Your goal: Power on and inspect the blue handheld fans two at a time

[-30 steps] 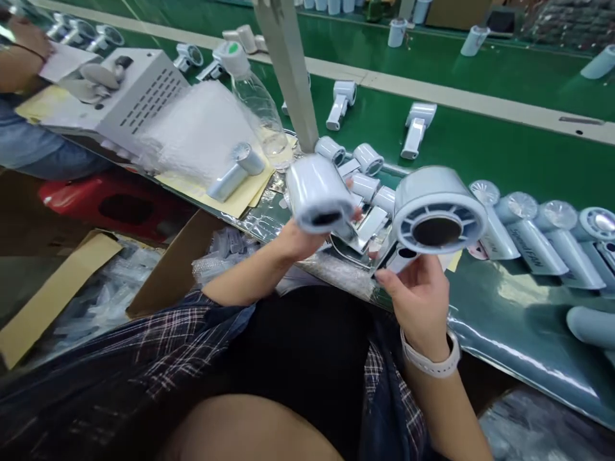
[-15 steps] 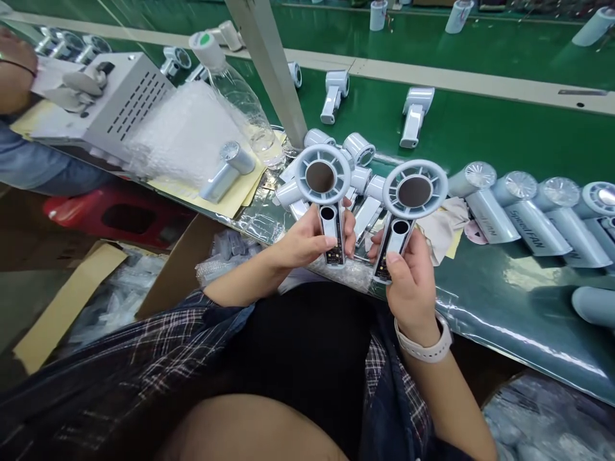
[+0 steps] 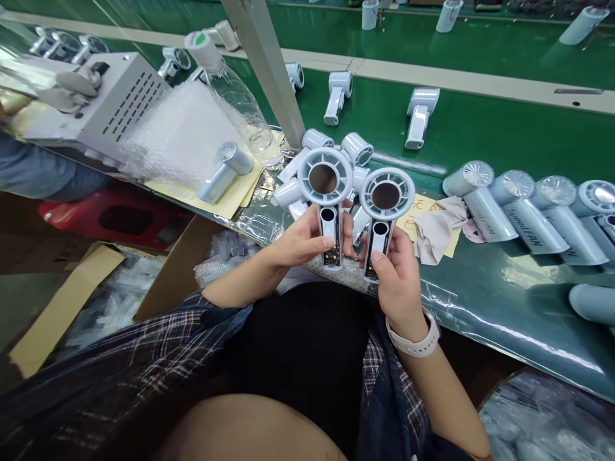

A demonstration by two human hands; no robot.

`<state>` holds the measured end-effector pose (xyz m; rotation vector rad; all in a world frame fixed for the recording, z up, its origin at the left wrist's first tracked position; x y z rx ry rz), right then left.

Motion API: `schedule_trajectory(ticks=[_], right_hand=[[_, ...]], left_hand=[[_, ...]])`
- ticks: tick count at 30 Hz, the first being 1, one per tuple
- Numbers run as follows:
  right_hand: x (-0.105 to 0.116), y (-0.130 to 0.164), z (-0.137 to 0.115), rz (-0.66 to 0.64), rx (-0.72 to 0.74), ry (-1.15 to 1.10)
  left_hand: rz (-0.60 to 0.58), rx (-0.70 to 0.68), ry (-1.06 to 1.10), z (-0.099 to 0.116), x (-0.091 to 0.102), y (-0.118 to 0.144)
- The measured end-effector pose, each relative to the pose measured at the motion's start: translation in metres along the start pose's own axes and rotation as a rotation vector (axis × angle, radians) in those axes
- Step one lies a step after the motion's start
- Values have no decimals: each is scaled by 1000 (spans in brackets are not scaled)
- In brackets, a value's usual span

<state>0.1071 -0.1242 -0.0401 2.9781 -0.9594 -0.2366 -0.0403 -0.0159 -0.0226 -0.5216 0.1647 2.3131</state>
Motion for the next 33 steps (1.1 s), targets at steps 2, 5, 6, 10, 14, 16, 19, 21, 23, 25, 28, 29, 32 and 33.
schedule_trajectory(ticks=[2,5,6,10,14,16,19,21,23,25,28,29,32,33], right_hand=[[1,0,0,-20,10,-28],[1,1,0,-29,3,-101],[0,1,0,-19,-2,-122],[-4,1,-3,42,-23,-165],[-7,1,-7,30,-53,-166],[-8,1,-10,11,-43,-154],[-9,2,-15,31,24,-144],[-11,2,-15,45,29,-145],[-12,2,-12,40,0,-150],[-13,1,-9,36,-26,-166],[-13,0,-6,47,-55,-188],[-13,0,-5,52,-57,-188],[-12,0,-6,42,-56,-183],[-12,0,-7,34,-52,-184]], left_hand=[[-22,0,3,-2,0,0],[-17,-8,10,-5,0,-4],[1,-7,15,-6,0,-5],[155,35,86,-14,5,-11],[122,-12,80,-10,6,-9],[23,-29,27,-6,4,-8],[1,-39,-61,-3,6,-9],[41,-44,-71,-4,9,-11],[67,-35,-50,-7,10,-12],[68,-15,-33,-11,10,-12],[57,4,-24,-14,9,-12],[59,5,-19,-14,9,-12],[81,2,-19,-13,10,-12],[75,-3,-28,-12,10,-12]])
Point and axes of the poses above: each hand's wrist, its own y-axis away from the middle knuckle, its own x-axis out of the back of the hand, z = x × y, the point moved 4 cm from there along -y, towards the middle knuckle, and after that the axes turned 12 degrees about z, right-handed, at the moved point
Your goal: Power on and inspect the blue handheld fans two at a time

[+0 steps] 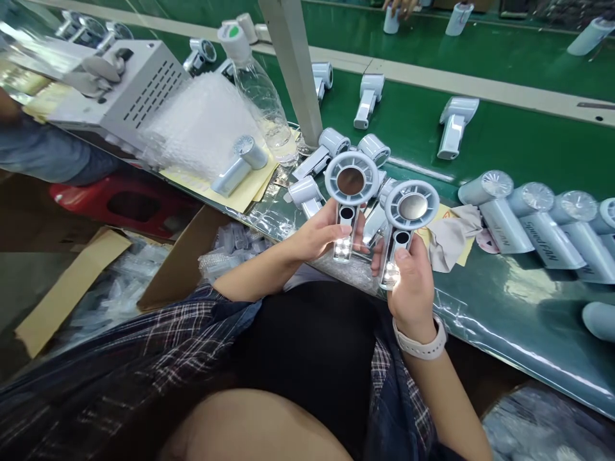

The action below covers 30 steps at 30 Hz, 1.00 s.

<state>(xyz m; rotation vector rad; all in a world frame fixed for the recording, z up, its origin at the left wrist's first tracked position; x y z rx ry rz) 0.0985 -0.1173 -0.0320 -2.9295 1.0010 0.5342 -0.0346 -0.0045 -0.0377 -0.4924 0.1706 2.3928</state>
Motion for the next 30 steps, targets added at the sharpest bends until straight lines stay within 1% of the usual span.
schedule_trajectory(ticks=[3,4,7,8,10,12,14,17,19,23,25,27,30], right_hand=[[2,0,-2,3,21,8],[3,0,-3,17,31,11],[8,-4,-6,64,39,1],[10,-6,-6,62,22,-21],[10,-9,-6,16,-47,-79],[8,-11,-4,-23,-128,-123],[8,-11,-3,0,-169,-134],[7,-6,-3,36,-169,-150],[8,-1,-5,51,-142,-138],[10,5,-12,97,-59,-76],[6,5,-17,95,-49,-109],[0,3,-21,85,-79,-171],[-10,0,-23,18,-140,-214]], left_hand=[[-43,-12,-40,4,-1,1],[-39,-18,-62,6,0,2],[36,-11,-153,12,1,4],[73,0,-178,13,1,5],[137,37,-193,14,0,6],[158,65,-144,13,-2,6],[120,85,-55,9,-4,5],[59,104,20,5,-4,3],[27,111,14,5,-3,5],[-32,87,33,15,-2,12],[-15,77,41,19,-3,13],[2,72,59,21,-5,11],[-55,115,94,18,-12,8]])
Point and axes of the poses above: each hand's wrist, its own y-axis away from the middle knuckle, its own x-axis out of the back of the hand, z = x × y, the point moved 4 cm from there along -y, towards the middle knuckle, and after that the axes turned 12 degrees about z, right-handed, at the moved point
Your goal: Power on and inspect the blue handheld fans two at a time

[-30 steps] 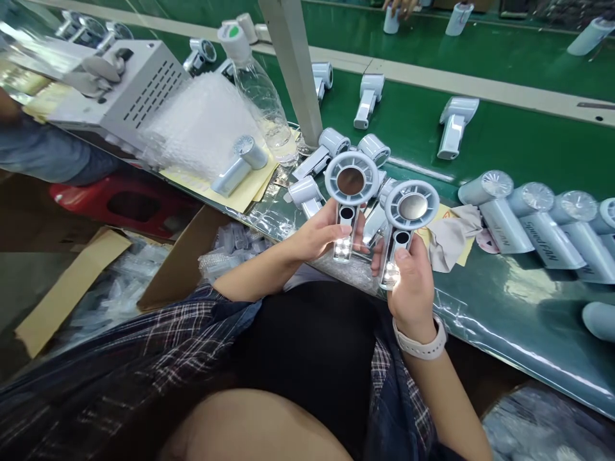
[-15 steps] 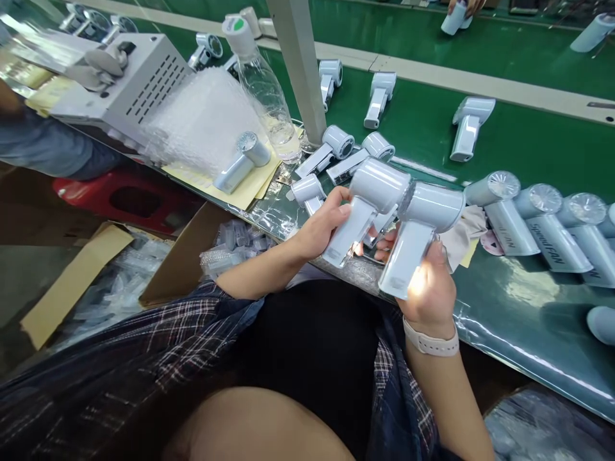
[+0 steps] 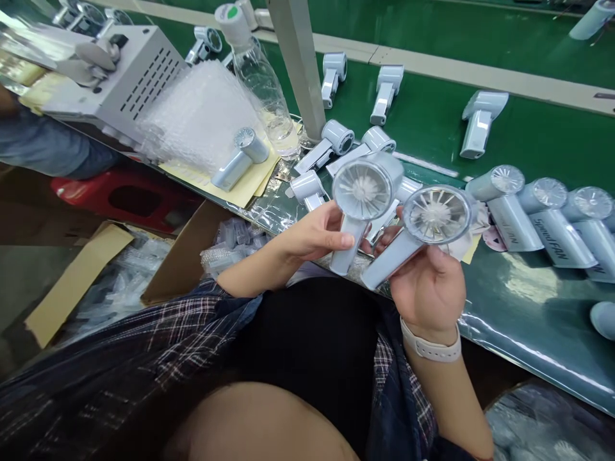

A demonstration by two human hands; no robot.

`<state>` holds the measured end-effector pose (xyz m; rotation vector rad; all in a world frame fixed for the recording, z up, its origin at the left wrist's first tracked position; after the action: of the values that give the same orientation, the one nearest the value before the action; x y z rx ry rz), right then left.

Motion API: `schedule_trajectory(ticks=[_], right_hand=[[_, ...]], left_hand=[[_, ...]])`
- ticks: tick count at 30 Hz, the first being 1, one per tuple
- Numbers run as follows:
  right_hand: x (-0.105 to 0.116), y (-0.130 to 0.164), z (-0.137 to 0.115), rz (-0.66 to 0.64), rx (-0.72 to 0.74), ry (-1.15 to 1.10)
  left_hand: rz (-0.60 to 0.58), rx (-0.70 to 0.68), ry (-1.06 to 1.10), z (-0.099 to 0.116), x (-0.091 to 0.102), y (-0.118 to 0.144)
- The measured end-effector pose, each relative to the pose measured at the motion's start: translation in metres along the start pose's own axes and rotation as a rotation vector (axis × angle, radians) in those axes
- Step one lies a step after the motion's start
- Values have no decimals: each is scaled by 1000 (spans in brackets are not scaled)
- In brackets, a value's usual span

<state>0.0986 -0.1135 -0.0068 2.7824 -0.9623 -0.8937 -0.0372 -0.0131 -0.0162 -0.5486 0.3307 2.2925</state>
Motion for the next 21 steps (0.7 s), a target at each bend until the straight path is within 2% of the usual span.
schedule_trajectory(ticks=[2,5,8,12,17,21], right_hand=[[-3,-1,1,-46,-23,15],[-2,-2,4,-66,-46,39],[3,-3,6,2,-54,15],[9,-4,3,88,-22,-38],[16,-5,-2,151,65,-48],[19,-7,-3,204,156,-58]], left_hand=[[-40,52,-4,-4,-3,-1],[20,66,-10,-6,-1,-1],[76,82,71,-8,5,0],[35,90,143,-8,9,1],[25,21,28,-6,14,-1],[1,47,-26,-6,14,-4]])
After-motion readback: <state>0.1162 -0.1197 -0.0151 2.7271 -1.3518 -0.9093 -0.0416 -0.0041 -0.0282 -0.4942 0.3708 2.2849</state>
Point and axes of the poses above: each hand's wrist, its own y-axis away from the middle knuckle, its own x-axis out of the back of the hand, z = x × y, the point moved 4 cm from there along -y, towards the middle knuckle, and after that the axes turned 12 degrees about z, right-handed, at the moved point
